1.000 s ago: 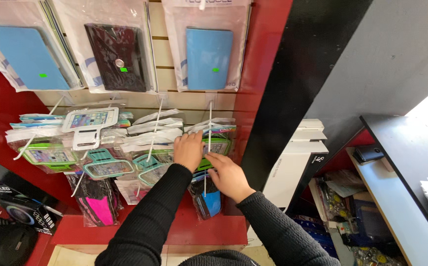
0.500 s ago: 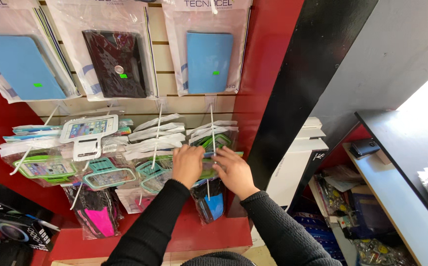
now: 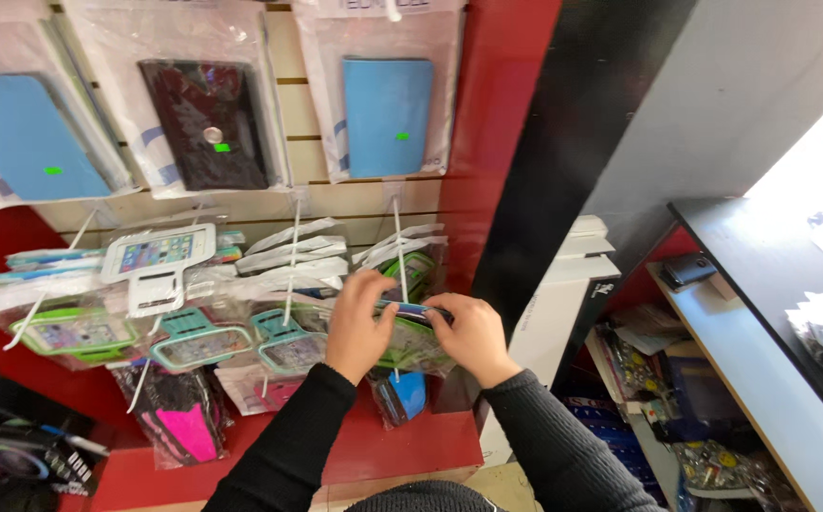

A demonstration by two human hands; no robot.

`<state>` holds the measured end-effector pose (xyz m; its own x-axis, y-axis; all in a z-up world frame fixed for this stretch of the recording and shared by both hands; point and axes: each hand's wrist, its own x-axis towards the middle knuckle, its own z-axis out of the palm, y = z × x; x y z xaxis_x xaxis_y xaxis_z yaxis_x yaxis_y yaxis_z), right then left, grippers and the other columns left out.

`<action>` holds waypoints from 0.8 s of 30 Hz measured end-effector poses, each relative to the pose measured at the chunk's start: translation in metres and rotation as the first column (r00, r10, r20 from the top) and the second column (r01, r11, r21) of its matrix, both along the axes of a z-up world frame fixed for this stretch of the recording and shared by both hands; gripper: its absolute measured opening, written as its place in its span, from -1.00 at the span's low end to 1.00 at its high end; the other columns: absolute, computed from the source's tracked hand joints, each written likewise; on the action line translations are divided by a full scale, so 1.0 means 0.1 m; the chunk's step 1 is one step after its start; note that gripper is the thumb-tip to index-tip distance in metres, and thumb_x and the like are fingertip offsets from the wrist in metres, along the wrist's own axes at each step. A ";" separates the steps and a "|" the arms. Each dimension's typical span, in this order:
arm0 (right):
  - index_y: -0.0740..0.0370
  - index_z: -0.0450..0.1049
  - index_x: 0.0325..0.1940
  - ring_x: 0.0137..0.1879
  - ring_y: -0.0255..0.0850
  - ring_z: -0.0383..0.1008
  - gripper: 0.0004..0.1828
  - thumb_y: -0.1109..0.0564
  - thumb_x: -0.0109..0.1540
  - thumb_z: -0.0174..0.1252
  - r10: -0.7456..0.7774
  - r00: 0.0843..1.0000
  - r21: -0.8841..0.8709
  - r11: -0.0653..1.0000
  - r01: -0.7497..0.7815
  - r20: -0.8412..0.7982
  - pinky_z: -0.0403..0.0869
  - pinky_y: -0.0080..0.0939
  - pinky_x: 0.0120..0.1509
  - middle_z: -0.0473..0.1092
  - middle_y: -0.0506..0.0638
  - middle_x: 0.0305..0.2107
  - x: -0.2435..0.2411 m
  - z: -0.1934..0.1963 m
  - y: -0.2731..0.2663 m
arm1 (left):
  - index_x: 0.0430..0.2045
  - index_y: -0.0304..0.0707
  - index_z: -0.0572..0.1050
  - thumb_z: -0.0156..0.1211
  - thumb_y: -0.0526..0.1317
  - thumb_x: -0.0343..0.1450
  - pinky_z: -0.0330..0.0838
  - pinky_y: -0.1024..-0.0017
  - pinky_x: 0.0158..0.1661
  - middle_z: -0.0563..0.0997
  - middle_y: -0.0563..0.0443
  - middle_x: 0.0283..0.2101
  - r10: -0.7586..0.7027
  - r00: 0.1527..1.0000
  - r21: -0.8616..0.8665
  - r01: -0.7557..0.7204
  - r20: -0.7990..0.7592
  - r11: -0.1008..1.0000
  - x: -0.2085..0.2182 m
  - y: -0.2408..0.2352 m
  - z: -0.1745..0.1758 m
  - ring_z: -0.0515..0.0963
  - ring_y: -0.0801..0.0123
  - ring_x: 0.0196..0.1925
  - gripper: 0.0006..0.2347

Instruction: The person repeatedly picks packaged electronic accessories from a wall display and places them onto a glass counter. The person handles items one by one, moving them from the hanging rack to a growing pile on the counter surface.

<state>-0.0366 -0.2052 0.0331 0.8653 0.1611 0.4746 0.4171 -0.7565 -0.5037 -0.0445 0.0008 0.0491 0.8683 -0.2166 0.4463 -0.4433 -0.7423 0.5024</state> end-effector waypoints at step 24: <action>0.01 0.61 -0.25 -0.18 0.06 0.57 -0.94 0.04 0.25 0.28 -0.507 0.827 0.239 0.858 0.456 0.242 0.50 0.01 0.04 0.55 -0.06 -0.43 -1.43 0.47 -3.44 | -0.25 0.00 0.67 0.38 -0.03 0.37 0.68 0.15 -0.25 0.76 -0.01 -0.27 -0.519 0.849 -0.171 0.500 -0.096 0.849 0.27 -3.19 -0.26 0.77 0.11 -0.29 -0.81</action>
<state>-0.1797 -0.5488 0.0803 0.6332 -0.3420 0.6944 0.1660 -0.8163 -0.5533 -0.0170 -0.3182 0.0235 0.7052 -0.5911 0.3915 -0.6621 -0.3515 0.6619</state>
